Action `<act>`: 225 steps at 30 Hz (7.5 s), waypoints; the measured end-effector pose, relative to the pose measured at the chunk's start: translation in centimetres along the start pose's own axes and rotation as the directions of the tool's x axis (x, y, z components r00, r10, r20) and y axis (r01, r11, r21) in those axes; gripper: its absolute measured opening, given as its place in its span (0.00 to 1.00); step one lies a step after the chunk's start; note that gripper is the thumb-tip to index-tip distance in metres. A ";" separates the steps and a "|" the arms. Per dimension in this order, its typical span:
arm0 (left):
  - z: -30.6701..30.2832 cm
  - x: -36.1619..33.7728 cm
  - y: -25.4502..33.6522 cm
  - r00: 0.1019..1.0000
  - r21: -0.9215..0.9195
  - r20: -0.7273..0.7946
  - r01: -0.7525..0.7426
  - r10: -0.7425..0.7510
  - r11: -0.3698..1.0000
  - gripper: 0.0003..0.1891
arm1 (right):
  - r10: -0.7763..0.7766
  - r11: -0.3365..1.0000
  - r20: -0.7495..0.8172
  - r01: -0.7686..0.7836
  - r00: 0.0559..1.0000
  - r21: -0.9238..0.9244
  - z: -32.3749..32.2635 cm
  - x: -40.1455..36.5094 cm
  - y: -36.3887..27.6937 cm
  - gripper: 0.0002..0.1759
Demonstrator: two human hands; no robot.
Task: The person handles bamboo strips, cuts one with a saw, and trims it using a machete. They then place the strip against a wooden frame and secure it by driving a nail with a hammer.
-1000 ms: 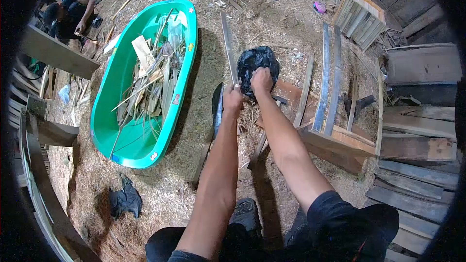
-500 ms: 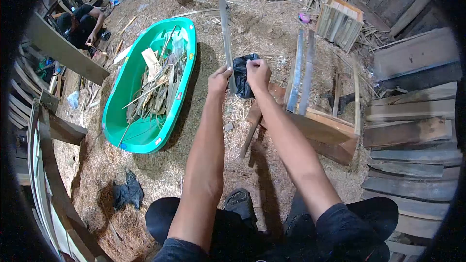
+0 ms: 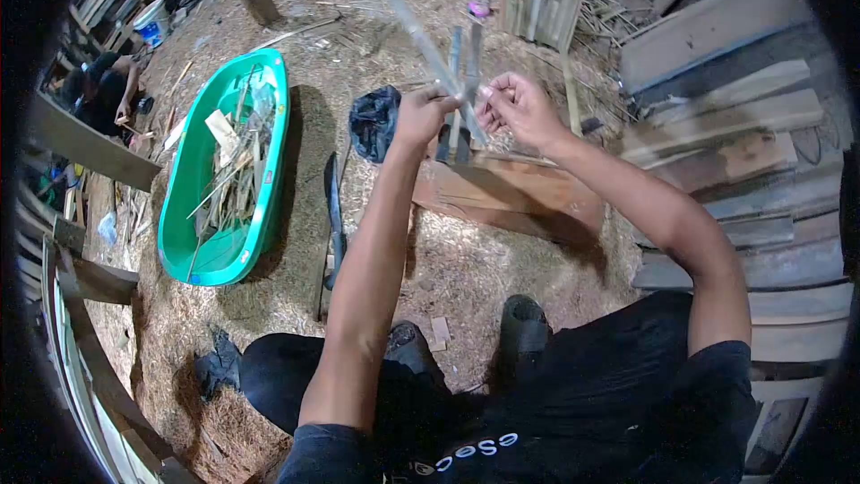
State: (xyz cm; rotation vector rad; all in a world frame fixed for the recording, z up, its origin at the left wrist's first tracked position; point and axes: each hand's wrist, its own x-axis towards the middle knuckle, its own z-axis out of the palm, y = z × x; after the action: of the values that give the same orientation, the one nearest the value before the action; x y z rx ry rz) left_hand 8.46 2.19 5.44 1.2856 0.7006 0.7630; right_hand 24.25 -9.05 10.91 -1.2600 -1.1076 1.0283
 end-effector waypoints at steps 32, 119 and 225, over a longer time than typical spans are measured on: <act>1.1 -1.8 -5.3 0.901 0.766 0.224 -0.398 0.371 0.506 0.15 | -0.127 0.925 0.033 0.130 0.991 -0.356 -1.6 -4.3 6.8 0.12; 2.2 -10.1 -21.8 0.967 0.757 -0.074 -0.105 0.245 0.645 0.17 | 0.204 0.838 0.122 -0.109 0.971 -0.535 -3.8 -5.9 17.3 0.11; -1.7 -8.4 -22.4 0.947 0.087 -0.319 0.052 -0.021 0.995 0.13 | 0.121 0.936 -0.541 -0.278 0.832 -0.218 3.1 -5.0 27.1 0.16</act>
State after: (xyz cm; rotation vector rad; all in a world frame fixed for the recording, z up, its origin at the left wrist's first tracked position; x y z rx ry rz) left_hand 4.59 -6.24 -16.65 1.2424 1.0284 0.9275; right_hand 20.74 -11.95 -16.47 -1.7967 -0.7195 0.6174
